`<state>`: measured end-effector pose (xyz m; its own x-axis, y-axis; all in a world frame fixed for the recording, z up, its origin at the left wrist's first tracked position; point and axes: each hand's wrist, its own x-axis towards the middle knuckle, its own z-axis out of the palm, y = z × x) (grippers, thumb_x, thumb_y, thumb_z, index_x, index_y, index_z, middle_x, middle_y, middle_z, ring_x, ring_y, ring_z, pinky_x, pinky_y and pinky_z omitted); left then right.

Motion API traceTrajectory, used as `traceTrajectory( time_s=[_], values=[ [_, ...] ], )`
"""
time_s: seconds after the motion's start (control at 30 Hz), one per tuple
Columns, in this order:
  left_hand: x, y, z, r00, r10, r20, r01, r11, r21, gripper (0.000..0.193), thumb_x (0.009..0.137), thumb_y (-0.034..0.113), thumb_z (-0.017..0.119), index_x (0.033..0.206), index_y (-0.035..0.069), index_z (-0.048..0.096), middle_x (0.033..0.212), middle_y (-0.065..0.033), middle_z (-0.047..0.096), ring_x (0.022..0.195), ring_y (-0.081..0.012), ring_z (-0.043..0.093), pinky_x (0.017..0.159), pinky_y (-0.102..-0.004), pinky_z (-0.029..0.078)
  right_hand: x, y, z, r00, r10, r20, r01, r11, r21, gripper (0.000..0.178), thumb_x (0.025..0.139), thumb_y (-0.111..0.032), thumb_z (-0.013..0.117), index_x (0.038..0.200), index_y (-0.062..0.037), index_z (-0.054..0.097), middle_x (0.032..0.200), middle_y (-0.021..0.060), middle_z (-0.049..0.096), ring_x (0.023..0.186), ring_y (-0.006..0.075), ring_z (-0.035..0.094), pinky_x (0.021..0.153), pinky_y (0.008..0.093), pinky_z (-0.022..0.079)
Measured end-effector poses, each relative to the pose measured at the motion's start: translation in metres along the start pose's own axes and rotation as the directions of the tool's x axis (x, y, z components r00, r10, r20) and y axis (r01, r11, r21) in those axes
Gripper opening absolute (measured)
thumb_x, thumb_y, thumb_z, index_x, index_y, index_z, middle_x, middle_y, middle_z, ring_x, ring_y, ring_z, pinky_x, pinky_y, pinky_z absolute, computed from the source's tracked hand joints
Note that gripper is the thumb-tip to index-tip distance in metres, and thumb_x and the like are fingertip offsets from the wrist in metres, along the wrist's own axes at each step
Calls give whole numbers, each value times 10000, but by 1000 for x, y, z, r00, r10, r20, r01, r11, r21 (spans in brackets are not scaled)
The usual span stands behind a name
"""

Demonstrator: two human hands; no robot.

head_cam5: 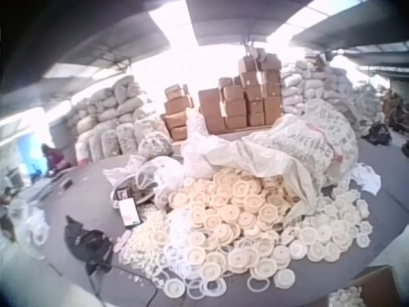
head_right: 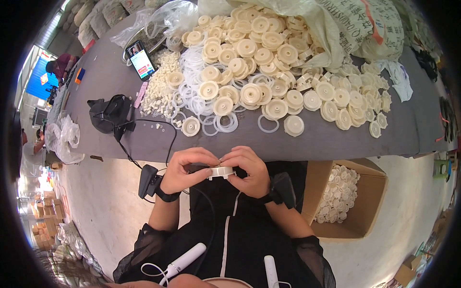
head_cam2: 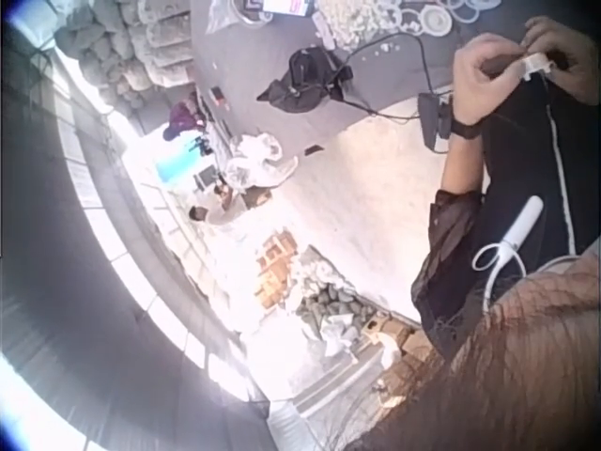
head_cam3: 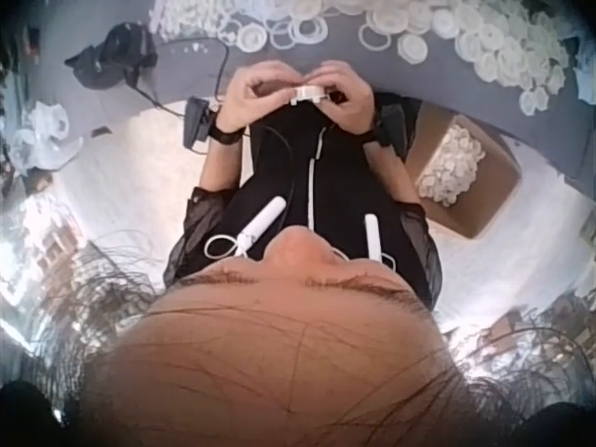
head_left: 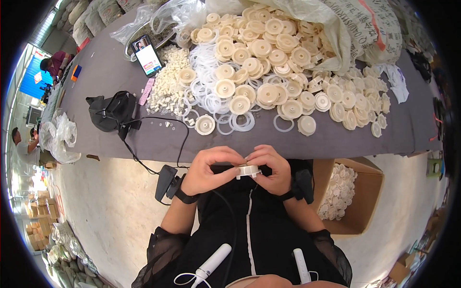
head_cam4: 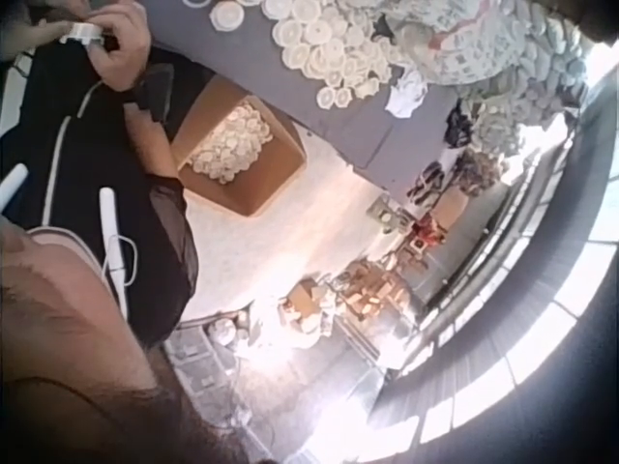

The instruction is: The person assembles small white plastic components by hand at a workbench, fitting together white rings and plastic caps.

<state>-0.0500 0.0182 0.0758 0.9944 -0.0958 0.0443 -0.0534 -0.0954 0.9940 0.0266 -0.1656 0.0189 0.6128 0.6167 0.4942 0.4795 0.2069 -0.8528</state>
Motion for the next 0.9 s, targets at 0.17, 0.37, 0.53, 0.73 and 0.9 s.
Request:
traceTrajectory(
  time_s=[0.17,0.37,0.53,0.73,0.9],
  values=[
    [-3,-2,4,995,59,-75,-51,993,109,207,727,25,650,931,-14,644,881,-108,637,824,-194,612,760,-282,463,-2,-2,0,1000,2,-31,-3,999,-32,287,622,31,649,892,-59,619,906,73,621,876,260,581,876,391,430],
    [-3,1,13,990,119,-72,-98,964,248,349,693,72,713,1013,-23,613,971,-125,612,886,-220,599,792,-306,455,0,-7,-1,997,-51,-50,47,995,-86,289,594,61,646,862,-42,616,842,72,614,834,236,590,874,406,431],
    [-6,-9,18,994,93,-54,-80,975,208,373,671,56,708,1024,-19,613,1014,-130,595,929,-231,588,810,-310,451,3,-11,-3,992,-128,-21,124,983,-133,289,589,24,702,854,-56,617,791,52,590,750,227,585,830,414,460],
    [-8,-3,25,987,87,-136,-61,981,185,379,652,20,686,1025,-7,625,1008,-129,608,938,-236,594,830,-308,449,5,-14,-6,980,-199,-1,194,956,-220,304,579,15,712,851,-72,606,810,31,608,743,191,593,837,421,449],
    [-12,-2,27,982,93,-163,-59,978,198,379,643,7,685,1019,3,639,993,-132,621,932,-229,600,823,-305,453,5,-19,-7,981,-193,10,188,943,-276,301,588,-12,723,851,-94,602,823,6,613,776,172,598,841,393,405]
  ],
)
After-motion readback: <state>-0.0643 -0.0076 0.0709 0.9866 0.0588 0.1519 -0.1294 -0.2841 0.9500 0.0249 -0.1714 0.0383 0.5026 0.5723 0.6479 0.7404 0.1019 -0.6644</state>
